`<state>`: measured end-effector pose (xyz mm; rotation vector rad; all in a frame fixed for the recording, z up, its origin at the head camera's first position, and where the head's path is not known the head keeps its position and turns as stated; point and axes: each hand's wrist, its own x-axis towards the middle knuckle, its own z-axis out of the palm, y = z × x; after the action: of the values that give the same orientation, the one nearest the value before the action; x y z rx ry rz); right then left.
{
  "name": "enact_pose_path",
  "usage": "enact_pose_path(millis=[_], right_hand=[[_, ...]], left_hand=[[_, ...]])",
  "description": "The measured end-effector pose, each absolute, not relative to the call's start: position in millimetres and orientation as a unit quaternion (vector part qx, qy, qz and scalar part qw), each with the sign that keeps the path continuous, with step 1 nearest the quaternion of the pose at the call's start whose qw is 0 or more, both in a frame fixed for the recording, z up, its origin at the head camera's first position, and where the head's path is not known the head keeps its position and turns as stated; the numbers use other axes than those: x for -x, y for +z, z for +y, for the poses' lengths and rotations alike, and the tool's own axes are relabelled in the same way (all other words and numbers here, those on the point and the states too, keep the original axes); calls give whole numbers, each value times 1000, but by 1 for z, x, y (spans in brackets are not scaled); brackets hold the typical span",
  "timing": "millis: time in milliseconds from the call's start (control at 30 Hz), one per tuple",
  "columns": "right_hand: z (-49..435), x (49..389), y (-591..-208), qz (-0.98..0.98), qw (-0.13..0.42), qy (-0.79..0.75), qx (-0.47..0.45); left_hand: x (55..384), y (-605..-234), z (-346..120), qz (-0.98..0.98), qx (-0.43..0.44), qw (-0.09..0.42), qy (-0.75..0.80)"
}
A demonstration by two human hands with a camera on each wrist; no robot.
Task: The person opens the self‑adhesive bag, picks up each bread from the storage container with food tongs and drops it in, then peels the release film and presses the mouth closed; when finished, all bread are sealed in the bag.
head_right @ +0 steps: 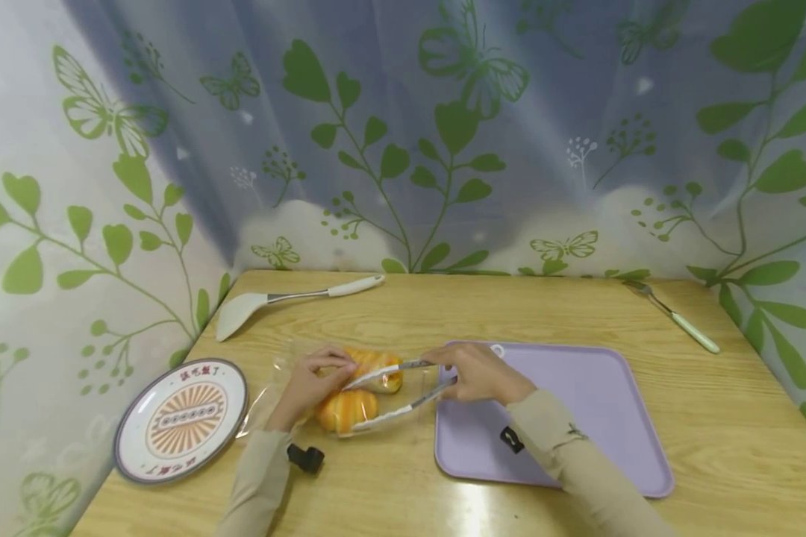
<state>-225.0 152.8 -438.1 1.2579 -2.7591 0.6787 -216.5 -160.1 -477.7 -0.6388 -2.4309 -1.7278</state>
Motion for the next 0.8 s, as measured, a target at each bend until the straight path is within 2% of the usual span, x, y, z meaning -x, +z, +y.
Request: enact_pose_path(millis=[200, 400, 800], right_hand=[[152, 225, -437, -897, -7, 206, -391], [172, 222, -435, -913, -13, 201, -354], [243, 194, -431, -945, 30, 223, -235]], left_hand=[[218, -480, -160, -800, 197, 40, -565], [218, -483, -161, -799, 197, 40, -567], [218, -482, -162, -808, 173, 35, -562]])
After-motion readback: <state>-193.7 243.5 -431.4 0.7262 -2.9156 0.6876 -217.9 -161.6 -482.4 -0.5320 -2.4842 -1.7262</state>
